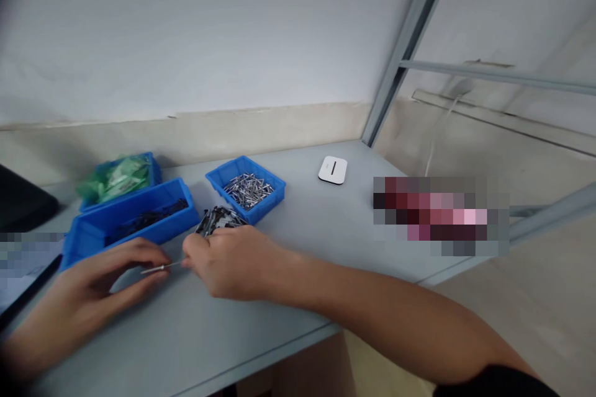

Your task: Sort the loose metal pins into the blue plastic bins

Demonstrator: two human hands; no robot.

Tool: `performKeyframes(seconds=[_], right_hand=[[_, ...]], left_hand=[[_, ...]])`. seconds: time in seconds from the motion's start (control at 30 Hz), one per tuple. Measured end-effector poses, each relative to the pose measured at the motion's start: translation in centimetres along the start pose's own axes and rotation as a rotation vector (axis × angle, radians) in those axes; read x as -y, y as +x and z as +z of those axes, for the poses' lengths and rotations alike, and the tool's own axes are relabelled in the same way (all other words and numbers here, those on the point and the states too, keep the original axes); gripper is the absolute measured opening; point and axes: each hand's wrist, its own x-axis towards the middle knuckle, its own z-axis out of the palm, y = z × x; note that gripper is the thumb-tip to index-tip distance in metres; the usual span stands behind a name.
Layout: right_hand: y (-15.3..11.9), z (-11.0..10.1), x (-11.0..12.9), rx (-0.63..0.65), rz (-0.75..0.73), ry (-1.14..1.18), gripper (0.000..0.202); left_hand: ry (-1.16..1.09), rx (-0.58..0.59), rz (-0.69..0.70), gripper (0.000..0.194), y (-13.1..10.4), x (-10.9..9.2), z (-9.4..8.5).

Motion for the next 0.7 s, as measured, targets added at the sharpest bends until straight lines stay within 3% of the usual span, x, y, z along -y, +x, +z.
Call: performKeyframes(seconds=[0.13, 0.3, 0.5, 0.7], right_hand=[[0.2, 0.7, -0.2, -0.077, -0.095, 0.0, 0.028], [0.1, 1.3, -0.7, -0.28, -0.163, 0.064, 0.034], [0.1, 1.9, -1.1, -0.412, -0.373, -0.027, 0.03], [0.2, 1.8, -1.1, -0.575, -0.381, -0.066, 0.024]], left_hand=[[-0.067, -0.006, -0.011, 0.015, -0.1, -0.4, 0.1], [-0.171, 0.003, -0.122, 0.017, -0.1, -1.2, 0.6], [-0.257, 0.093, -0.135, 0.024, -0.3, 0.4, 1.3], [-0.229, 0.121, -0.206, 0.029, -0.3, 0.1, 1.0]])
